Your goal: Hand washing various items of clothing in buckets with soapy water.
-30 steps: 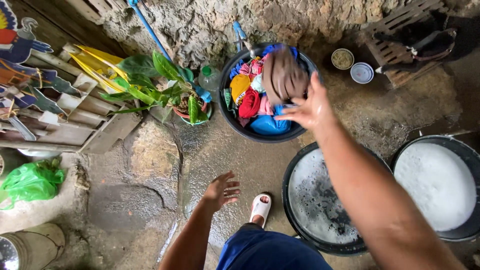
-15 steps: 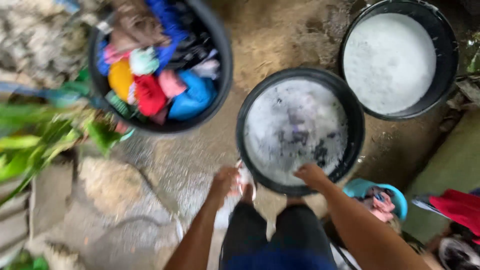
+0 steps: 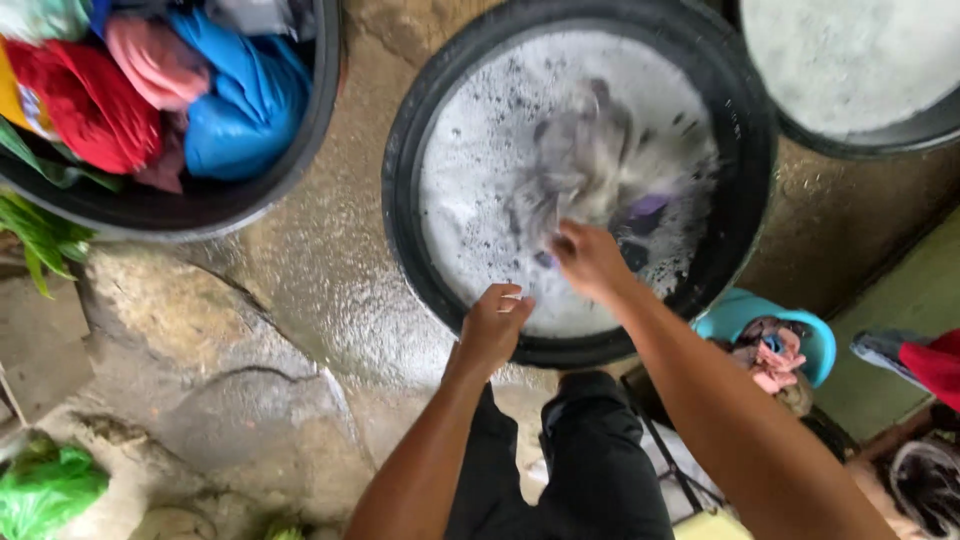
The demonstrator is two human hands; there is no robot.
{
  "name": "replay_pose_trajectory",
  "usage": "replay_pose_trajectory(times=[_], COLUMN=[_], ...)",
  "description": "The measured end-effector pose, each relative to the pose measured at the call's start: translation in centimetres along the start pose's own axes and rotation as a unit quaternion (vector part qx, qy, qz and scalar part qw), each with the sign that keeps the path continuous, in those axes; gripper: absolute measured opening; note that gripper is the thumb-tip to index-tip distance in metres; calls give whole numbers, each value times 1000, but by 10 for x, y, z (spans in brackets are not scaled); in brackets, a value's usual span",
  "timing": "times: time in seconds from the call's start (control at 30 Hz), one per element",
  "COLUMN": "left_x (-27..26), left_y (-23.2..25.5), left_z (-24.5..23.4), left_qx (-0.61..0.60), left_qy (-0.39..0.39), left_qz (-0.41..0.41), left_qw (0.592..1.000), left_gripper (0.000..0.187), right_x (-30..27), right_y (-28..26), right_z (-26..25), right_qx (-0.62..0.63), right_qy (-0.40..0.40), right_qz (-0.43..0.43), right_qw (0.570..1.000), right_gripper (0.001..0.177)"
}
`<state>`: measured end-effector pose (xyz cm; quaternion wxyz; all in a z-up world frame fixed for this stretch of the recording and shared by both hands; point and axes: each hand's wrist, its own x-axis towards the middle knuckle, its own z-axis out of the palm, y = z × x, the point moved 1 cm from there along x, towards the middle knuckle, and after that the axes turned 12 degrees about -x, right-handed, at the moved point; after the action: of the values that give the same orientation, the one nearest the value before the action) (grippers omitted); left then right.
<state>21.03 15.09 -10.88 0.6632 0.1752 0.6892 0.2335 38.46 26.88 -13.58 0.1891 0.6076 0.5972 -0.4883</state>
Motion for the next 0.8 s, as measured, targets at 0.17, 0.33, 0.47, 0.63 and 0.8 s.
replay_pose_trajectory(times=[0.17, 0.33, 0.47, 0.63, 0.8], left_x=[5, 63, 99, 122, 162], left_y=[54, 78, 78, 97, 13], left_z=[30, 74, 82, 70, 82], left_qx=[153, 241, 163, 419, 649], left_qy=[42, 31, -11, 59, 56], left_qz=[39, 176, 25, 77, 321], left_qw=[987, 954, 986, 903, 688], left_gripper=[87, 97, 66, 62, 84], right_x=[-149, -198, -148, 11, 81], right_y=[5, 30, 63, 121, 99], right_z=[-103, -182, -202, -111, -16], right_qx=[321, 404, 123, -48, -128], right_qy=[27, 102, 185, 207, 129], right_qz=[-152, -263, -162, 11, 1], right_qw=[934, 870, 962, 977, 983], right_gripper=[31, 40, 63, 46, 45])
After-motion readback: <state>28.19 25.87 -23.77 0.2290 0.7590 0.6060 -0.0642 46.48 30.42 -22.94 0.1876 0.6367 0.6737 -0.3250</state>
